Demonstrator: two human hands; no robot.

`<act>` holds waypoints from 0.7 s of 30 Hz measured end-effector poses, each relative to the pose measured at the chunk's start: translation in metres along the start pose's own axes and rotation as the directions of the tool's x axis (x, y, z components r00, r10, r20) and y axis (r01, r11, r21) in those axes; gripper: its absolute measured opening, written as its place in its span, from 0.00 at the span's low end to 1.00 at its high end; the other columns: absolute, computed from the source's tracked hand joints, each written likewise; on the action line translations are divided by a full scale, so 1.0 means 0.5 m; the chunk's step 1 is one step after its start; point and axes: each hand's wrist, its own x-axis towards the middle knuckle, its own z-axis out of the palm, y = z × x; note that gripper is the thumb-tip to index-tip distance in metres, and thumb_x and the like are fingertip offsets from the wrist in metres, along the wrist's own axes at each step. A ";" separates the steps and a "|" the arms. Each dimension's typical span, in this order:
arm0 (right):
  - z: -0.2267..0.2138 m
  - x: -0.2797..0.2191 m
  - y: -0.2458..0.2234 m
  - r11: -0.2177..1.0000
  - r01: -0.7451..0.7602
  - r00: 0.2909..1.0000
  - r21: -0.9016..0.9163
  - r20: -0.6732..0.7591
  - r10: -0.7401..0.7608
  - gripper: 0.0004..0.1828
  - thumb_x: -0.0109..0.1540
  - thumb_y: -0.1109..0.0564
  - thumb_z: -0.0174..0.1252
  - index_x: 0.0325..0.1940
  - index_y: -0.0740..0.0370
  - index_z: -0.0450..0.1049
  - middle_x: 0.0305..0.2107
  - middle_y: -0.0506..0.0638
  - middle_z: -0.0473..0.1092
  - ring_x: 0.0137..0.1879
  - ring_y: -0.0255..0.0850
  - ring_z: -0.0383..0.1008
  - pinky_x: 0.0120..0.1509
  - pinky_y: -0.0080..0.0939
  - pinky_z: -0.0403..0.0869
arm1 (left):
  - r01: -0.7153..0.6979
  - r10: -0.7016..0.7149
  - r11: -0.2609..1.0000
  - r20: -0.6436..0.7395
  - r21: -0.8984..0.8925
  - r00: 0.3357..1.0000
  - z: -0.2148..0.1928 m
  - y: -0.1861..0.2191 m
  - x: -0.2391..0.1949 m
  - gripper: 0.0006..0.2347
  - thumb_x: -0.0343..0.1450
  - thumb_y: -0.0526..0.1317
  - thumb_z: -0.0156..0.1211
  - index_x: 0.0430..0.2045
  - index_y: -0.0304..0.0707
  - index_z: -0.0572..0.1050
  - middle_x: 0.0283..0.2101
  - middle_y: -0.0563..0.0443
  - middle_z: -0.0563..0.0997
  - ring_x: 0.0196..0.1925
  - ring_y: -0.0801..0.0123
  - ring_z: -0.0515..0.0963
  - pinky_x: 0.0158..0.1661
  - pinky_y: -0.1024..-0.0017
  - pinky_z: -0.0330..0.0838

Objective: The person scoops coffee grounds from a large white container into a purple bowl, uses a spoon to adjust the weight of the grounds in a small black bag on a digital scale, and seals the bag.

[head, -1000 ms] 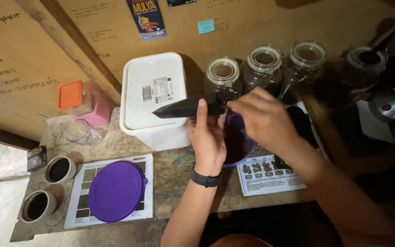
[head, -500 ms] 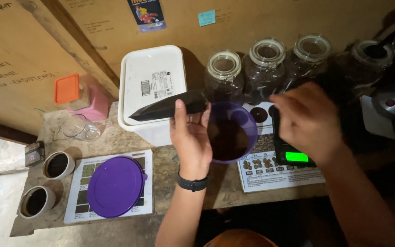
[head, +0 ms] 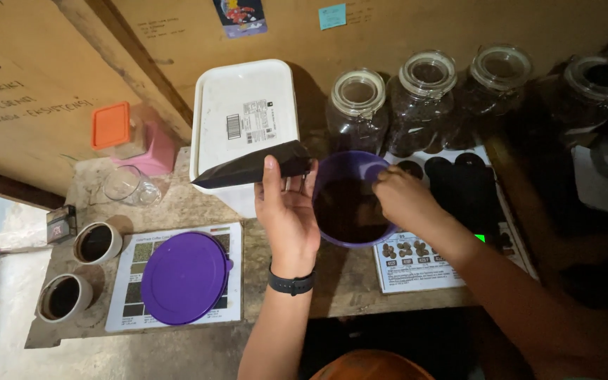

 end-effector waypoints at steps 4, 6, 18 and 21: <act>-0.014 0.018 -0.041 0.998 -0.018 0.996 0.052 0.087 0.013 0.03 0.51 0.59 0.62 0.24 0.52 0.76 0.27 0.45 0.69 0.43 0.49 0.73 0.55 0.42 0.71 | -0.002 0.002 1.000 0.017 0.008 1.000 0.000 -0.003 -0.003 0.16 0.72 0.43 0.67 0.48 0.39 0.70 0.53 0.44 0.79 0.58 0.53 0.80 0.64 0.50 0.76; -0.035 0.032 -0.081 0.985 -0.133 0.970 0.106 0.219 0.107 0.03 0.49 0.59 0.65 0.26 0.52 0.80 0.26 0.46 0.74 0.43 0.51 0.77 0.50 0.46 0.74 | 0.010 -0.010 1.000 -0.001 0.004 1.000 -0.014 -0.016 0.004 0.16 0.72 0.44 0.67 0.48 0.38 0.69 0.55 0.41 0.79 0.59 0.51 0.79 0.64 0.48 0.75; -0.289 0.037 -0.120 0.861 -0.294 0.955 0.415 0.158 0.250 0.06 0.59 0.58 0.63 0.35 0.59 0.85 0.27 0.59 0.78 0.41 0.61 0.79 0.47 0.56 0.76 | 0.033 -0.033 0.999 0.025 0.023 0.999 0.012 -0.024 -0.002 0.18 0.72 0.43 0.66 0.49 0.38 0.64 0.55 0.43 0.75 0.58 0.52 0.78 0.64 0.48 0.75; -0.316 0.019 -0.102 0.841 -0.281 0.957 0.463 0.071 0.280 0.06 0.59 0.60 0.63 0.37 0.62 0.84 0.27 0.61 0.78 0.40 0.60 0.80 0.45 0.57 0.75 | 0.046 -0.045 0.999 -0.046 0.020 0.998 0.033 -0.030 -0.006 0.20 0.69 0.43 0.69 0.47 0.41 0.64 0.53 0.46 0.75 0.55 0.53 0.80 0.60 0.50 0.77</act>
